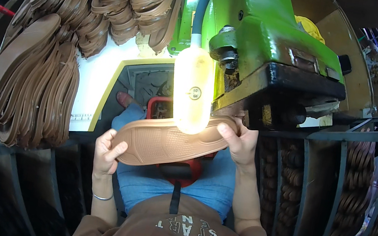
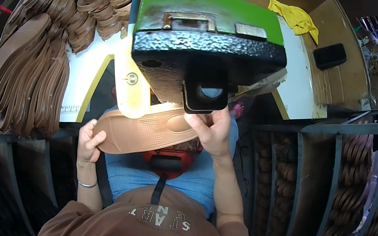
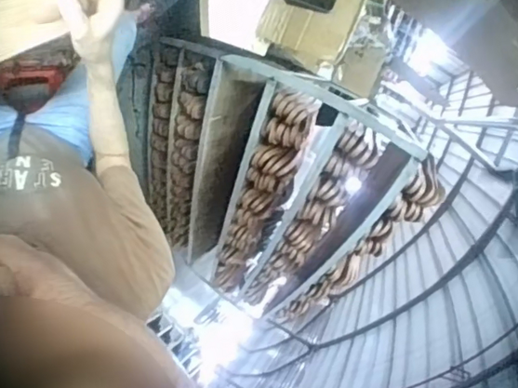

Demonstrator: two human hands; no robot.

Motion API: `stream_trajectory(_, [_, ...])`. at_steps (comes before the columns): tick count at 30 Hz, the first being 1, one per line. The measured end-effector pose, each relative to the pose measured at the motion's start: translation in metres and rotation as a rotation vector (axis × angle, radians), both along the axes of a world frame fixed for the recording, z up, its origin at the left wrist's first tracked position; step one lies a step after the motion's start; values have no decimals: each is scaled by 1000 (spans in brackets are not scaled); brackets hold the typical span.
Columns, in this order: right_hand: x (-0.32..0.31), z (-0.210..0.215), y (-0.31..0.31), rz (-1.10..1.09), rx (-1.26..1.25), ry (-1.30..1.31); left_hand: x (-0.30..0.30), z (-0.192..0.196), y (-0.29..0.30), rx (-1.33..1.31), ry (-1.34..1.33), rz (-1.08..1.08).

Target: Finishing and trimming shoe soles using an industrial machine at a factory workstation.

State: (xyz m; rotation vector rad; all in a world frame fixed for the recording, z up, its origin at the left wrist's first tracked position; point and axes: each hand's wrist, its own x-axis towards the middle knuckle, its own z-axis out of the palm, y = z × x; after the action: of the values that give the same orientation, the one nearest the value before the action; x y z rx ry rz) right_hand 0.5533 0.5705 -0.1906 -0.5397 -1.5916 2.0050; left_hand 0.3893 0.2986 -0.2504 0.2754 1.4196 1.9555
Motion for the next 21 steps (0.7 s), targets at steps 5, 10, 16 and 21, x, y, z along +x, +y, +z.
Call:
stream_trajectory(5, [-16, 5, -3, -6, -38, -72, 39, -31, -5, -197, -20, -221])
stream_trajectory(10, [-26, 3, 2, -48, 42, 55, 102, -52, 47, -237, 165, -462])
stream_trajectory(16, [-6, 28, 8, 91, 837, -388, 88, -29, 51, -343, 180, -614])
stream_trajectory(21, [84, 54, 91, -936, 624, -191, -37, 108, 38, -299, 1061, 468])
